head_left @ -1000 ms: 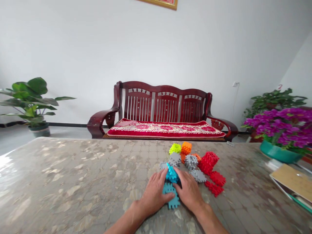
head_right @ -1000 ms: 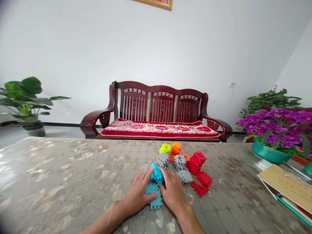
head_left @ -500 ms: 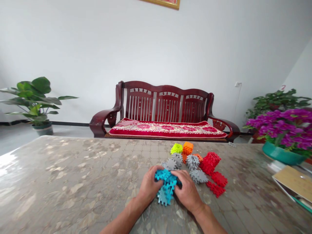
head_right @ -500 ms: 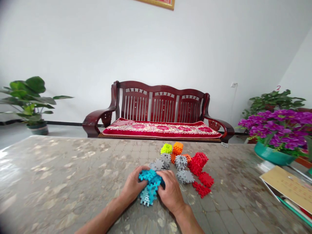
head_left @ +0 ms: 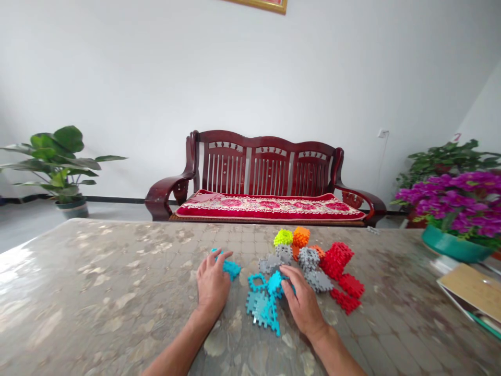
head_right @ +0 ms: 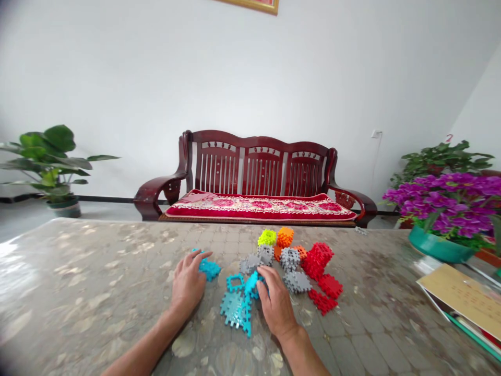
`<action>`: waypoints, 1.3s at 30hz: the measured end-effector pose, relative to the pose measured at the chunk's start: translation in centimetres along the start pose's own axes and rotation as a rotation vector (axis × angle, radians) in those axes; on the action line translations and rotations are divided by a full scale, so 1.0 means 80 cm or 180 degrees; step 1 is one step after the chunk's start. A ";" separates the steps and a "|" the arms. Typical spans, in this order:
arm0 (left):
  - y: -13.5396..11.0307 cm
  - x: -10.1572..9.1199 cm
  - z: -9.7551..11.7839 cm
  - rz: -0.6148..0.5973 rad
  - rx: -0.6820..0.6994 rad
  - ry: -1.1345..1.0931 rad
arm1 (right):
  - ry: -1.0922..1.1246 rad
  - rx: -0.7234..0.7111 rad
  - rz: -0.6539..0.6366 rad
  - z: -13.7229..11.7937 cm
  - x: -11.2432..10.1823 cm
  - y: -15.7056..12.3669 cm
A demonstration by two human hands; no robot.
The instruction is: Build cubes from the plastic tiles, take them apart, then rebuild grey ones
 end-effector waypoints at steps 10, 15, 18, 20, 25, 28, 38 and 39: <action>-0.080 0.044 0.068 -0.1525 0.0875 0.0388 | -0.0600 0.0148 -0.0138 0.005 0.002 -0.003; -0.103 0.058 0.075 -0.1880 0.1072 0.0909 | -0.0481 0.0246 -0.0393 0.005 0.007 -0.002; -0.099 0.056 0.077 -0.1950 0.1023 0.0968 | -0.0362 0.0261 -0.0534 0.002 0.009 0.000; -0.094 0.053 0.077 -0.1971 0.0901 0.0893 | -0.0299 0.0280 -0.0597 0.001 0.011 0.001; -0.076 0.051 0.067 -0.1852 0.0480 0.0242 | -0.0185 0.0291 -0.0578 0.001 0.011 0.002; -0.060 0.050 0.057 -0.1574 0.0392 -0.0105 | -0.0112 0.0289 -0.0534 0.003 0.011 0.001; -0.022 0.012 0.031 -0.0671 0.0331 0.0427 | -0.0084 0.0406 -0.0079 0.016 0.003 -0.004; -0.023 0.007 0.034 -0.0547 0.0428 0.0563 | -0.0133 0.0416 -0.0034 0.018 0.002 -0.005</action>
Point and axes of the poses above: each hand's wrist, its own y-axis towards the middle knuckle, its own x-axis out of the palm, z = x × y, the point moved 7 cm from there along y, towards the middle knuckle, and after that the axes turned 11 degrees about -x, right-handed, at the moved point
